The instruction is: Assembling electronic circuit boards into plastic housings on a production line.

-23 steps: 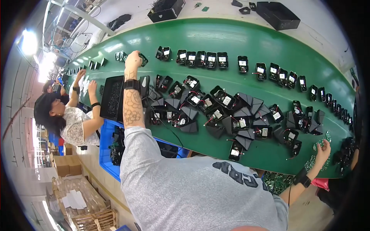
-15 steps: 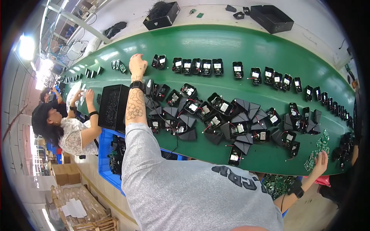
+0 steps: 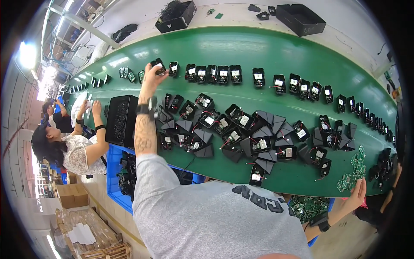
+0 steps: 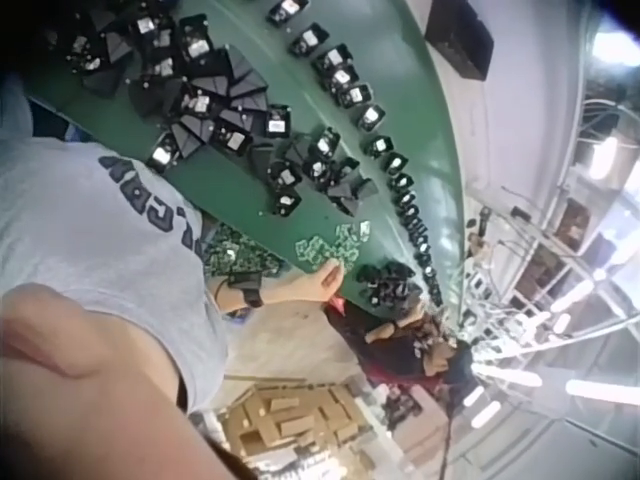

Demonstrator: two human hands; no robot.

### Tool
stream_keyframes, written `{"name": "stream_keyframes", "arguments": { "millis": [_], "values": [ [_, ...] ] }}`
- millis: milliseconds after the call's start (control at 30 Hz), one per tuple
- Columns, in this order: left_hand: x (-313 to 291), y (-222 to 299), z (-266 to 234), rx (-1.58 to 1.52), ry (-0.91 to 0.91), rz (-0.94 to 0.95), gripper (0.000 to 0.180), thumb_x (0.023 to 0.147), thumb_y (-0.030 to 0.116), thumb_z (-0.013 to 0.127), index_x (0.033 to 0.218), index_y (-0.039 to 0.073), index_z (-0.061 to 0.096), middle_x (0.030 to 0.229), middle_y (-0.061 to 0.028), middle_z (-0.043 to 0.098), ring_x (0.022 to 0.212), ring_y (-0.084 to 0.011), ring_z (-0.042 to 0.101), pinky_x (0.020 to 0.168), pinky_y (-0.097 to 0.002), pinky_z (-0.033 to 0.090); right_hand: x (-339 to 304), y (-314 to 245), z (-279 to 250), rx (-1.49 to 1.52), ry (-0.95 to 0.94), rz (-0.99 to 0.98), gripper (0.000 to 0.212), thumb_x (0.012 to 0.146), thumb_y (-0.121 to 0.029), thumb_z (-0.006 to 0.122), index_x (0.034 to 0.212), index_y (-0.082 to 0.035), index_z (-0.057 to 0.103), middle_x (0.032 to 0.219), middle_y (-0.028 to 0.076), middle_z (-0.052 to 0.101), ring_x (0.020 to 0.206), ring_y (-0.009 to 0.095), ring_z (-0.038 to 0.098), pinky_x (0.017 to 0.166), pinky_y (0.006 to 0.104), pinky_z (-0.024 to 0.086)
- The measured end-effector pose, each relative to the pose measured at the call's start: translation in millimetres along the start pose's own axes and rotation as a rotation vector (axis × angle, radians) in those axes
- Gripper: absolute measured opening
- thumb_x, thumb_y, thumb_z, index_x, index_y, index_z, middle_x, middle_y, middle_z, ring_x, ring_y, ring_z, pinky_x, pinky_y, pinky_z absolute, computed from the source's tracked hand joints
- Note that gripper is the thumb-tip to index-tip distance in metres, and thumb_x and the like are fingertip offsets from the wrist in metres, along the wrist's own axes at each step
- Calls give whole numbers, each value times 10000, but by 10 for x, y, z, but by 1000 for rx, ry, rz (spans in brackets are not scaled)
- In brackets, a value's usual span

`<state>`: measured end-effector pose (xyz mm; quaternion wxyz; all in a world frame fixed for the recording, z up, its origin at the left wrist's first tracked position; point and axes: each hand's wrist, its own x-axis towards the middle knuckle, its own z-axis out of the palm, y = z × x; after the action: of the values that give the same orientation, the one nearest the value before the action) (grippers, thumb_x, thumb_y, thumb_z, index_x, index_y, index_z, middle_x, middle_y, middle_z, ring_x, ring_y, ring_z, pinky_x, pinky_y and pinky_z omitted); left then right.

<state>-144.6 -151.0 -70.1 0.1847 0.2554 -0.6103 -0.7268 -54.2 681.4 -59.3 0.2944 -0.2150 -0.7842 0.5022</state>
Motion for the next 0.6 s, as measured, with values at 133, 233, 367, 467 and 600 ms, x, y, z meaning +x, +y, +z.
{"name": "stream_keyframes", "arguments": {
  "millis": [133,233,367,467,600],
  "values": [
    [-894,-98,797,-472,-420,-362,354,919,98,499,1267,53,453,1146,-203,585,959,-296,639,753,-365,601,-342,-348,581,158,-92,89,292,926,-92,622,1194,24,633,1104,52,658,834,93,572,727,210,455],
    [-1916,35,1696,-608,-711,-477,484,932,104,416,1409,67,344,1229,-255,544,1145,-407,569,901,-464,559,-663,-723,1294,237,-474,2,235,898,-25,609,1117,44,659,1041,54,650,875,101,599,757,215,472],
    [-2324,-209,2275,-879,-912,-634,633,938,78,410,1528,140,187,1379,-302,410,1304,-502,393,1018,-522,479,-1097,-1396,1838,550,-889,11,173,801,88,620,958,60,684,926,92,667,827,142,626,757,249,493],
    [-2524,-277,2527,-822,-874,-590,611,960,79,405,1528,134,184,1377,-272,426,1288,-489,424,998,-491,504,-1196,-1498,1920,636,-948,-60,202,747,124,687,932,44,702,897,87,670,808,133,621,720,234,493],
    [-2652,-306,2648,-790,-874,-588,592,966,47,379,1520,126,186,1373,-180,460,1237,-405,516,971,-473,522,-1220,-1479,1891,699,-934,-127,206,744,123,696,930,36,705,892,102,665,797,139,625,697,234,498]
  ]
}}
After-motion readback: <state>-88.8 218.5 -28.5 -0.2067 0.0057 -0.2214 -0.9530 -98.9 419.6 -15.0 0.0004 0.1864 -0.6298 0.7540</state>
